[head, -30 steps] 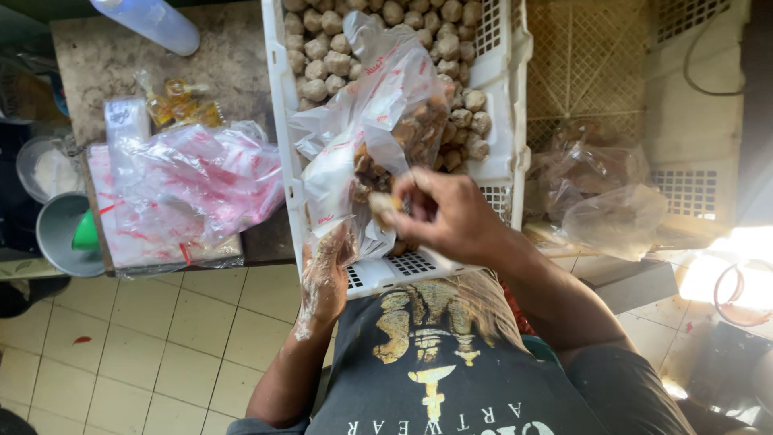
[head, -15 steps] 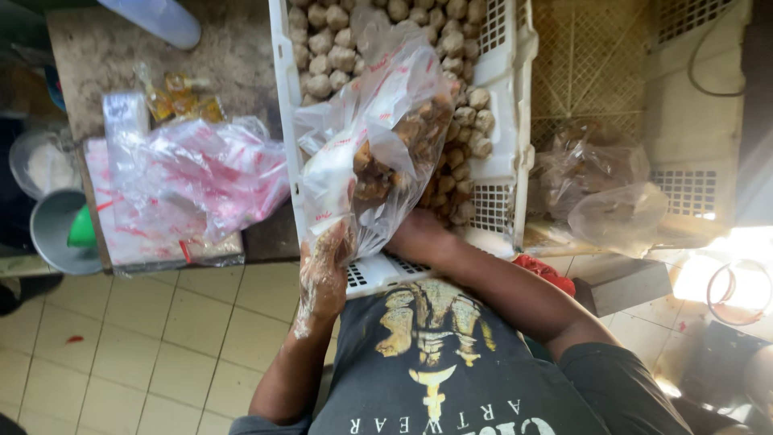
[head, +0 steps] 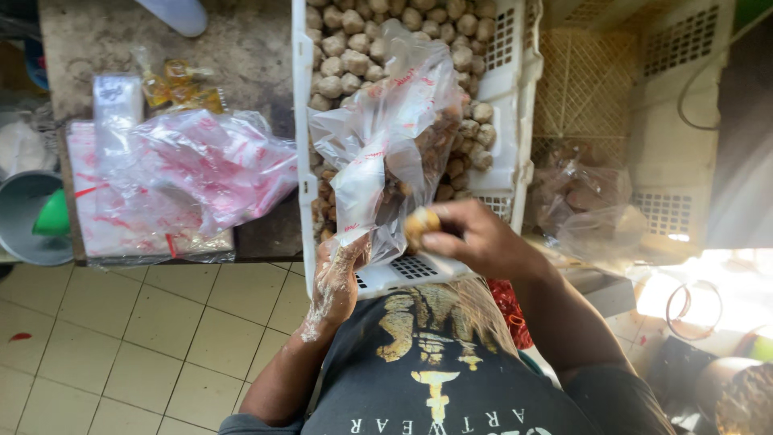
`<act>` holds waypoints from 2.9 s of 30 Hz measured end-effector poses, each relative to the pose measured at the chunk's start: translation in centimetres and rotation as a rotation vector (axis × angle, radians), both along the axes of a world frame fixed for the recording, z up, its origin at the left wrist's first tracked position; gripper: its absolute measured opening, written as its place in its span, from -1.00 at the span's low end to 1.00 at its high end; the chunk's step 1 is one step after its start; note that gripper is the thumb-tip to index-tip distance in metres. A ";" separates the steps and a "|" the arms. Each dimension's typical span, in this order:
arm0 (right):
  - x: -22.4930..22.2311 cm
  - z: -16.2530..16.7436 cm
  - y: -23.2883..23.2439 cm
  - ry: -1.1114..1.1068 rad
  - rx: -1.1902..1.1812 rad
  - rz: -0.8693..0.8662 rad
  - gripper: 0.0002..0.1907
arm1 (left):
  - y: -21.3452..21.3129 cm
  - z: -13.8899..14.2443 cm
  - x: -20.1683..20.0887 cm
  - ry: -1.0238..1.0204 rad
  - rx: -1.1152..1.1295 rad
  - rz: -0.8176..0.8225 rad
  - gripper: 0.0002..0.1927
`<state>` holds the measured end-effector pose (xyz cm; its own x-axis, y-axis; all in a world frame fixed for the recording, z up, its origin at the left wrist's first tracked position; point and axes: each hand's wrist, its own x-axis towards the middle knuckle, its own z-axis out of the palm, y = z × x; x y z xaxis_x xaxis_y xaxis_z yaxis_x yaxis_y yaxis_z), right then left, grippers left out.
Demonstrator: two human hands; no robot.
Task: The person holds open a clear plastic bag and picks fried food pieces one at a time from a white plastic crate, placing them into the bag. They occasionally reposition the bag and continue filling it with pieces from the crate.
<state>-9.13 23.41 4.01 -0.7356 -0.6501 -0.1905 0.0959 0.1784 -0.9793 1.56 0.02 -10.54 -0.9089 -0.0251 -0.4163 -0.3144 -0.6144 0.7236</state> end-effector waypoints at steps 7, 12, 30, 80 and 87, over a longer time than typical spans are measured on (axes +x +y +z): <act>-1.2 -1.0 -0.3 0.215 0.494 -0.421 -0.59 | -1.2 1.9 -0.9 0.016 0.012 0.013 -0.70; 0.6 -8.0 2.5 0.064 0.726 0.033 -0.61 | -1.4 2.0 -0.4 -0.011 0.062 0.071 -0.68; 0.1 -6.7 5.1 0.031 0.349 0.038 -0.48 | -0.8 2.6 -1.0 -0.001 -0.074 0.023 -0.67; 14.8 5.4 6.0 -0.877 -0.669 -0.545 -0.17 | 8.2 25.2 -2.0 1.526 -0.986 -0.815 -0.57; 13.0 9.1 5.3 0.499 -0.711 -0.208 -0.07 | 7.9 17.9 -1.8 1.138 -0.739 -0.639 -0.62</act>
